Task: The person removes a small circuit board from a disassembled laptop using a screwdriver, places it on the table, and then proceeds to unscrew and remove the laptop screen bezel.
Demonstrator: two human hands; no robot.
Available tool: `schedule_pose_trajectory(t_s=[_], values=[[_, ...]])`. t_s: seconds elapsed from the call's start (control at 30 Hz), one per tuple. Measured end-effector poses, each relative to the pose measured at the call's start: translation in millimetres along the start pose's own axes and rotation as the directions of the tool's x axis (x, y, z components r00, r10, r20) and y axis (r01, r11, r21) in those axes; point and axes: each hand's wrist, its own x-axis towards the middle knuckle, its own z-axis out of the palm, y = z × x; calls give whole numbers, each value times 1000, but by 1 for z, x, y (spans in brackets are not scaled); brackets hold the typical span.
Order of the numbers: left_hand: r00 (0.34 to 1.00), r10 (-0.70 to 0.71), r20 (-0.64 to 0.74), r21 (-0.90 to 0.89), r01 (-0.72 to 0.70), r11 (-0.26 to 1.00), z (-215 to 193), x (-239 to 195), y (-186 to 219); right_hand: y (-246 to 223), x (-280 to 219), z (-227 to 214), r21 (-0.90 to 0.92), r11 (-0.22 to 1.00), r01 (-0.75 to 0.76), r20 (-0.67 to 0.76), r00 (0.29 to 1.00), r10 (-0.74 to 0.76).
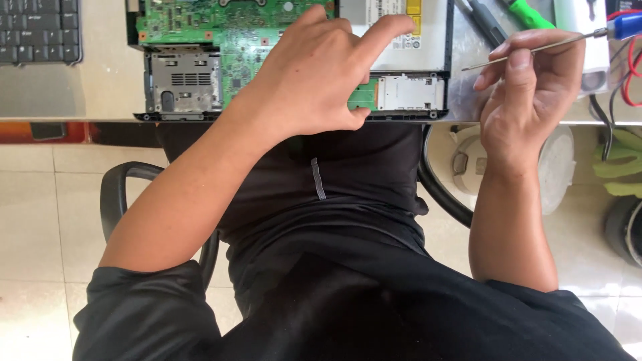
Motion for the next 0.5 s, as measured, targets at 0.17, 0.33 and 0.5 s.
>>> schedule_pose_trajectory(t_s=[0.17,0.33,0.5], values=[[999,35,-12,22,-34,999,3,-2,1,5,1,-3,47,998,52,20,998,-53],[991,80,-102,22,-79,997,12,-6,-1,-4,-2,-4,30,999,25,132,991,-29],[966,113,-234,-96,-139,986,10,-9,-4,-18,-4,5,-25,998,-59,161,985,62]])
